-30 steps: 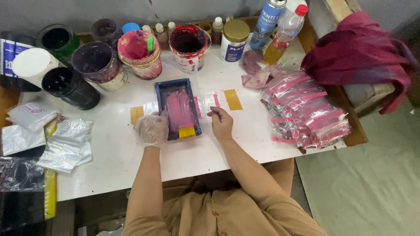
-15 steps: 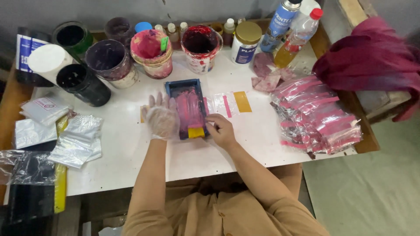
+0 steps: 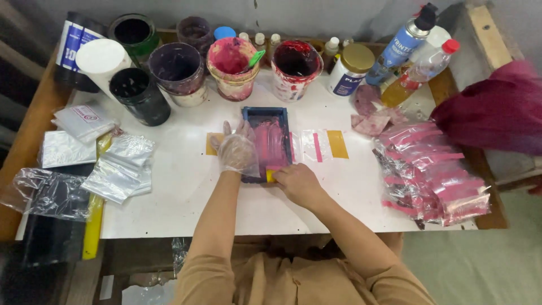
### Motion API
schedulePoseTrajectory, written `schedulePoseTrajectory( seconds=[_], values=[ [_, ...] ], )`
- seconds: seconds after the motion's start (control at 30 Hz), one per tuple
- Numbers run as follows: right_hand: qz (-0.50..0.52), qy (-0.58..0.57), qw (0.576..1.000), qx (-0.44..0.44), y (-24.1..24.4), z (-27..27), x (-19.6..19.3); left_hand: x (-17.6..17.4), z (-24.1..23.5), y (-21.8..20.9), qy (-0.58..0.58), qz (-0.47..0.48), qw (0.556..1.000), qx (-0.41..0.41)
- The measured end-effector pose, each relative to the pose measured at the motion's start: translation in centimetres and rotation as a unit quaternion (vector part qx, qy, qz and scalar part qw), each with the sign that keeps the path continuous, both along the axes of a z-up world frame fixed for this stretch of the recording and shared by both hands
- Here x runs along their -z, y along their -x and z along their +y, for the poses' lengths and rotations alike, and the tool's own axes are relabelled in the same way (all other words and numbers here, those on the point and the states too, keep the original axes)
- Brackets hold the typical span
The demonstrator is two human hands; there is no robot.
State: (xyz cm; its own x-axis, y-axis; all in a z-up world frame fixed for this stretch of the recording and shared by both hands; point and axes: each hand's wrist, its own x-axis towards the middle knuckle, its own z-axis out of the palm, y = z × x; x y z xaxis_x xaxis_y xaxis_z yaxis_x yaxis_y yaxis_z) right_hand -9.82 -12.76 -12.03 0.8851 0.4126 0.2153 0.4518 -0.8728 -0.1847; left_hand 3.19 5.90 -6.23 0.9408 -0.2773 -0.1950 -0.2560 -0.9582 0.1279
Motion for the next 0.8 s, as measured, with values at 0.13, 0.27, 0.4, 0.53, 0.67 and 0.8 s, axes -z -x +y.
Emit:
schedulePoseTrajectory(
  seconds=[0.13,0.27,0.4,0.53,0.67,0.8],
  values=[
    [-0.014,0.048,0.999,-0.018,0.1,0.2,-0.3,-1.1,-0.1,0.8,0.008,0.034,0.999,-0.021],
    [-0.027,0.083,0.996,-0.006,-0.7,0.4,-3.6,-2.6,0.0,1.1,0.019,0.057,0.997,-0.041],
    [-0.047,0.093,0.994,0.015,-2.6,0.3,-2.1,-4.0,0.0,1.2,0.023,0.074,0.995,-0.059],
    [0.106,0.024,0.994,0.026,-4.9,0.1,-6.1,-6.0,0.3,1.4,0.031,0.106,0.991,-0.074],
    [0.194,-0.007,0.972,0.130,-9.3,-1.0,-9.3,-6.8,0.3,1.6,0.078,0.121,0.985,-0.098],
    [0.126,0.009,0.981,0.151,-13.8,-1.9,-6.1,-6.5,0.5,1.8,0.073,0.107,0.987,-0.093]
  ],
)
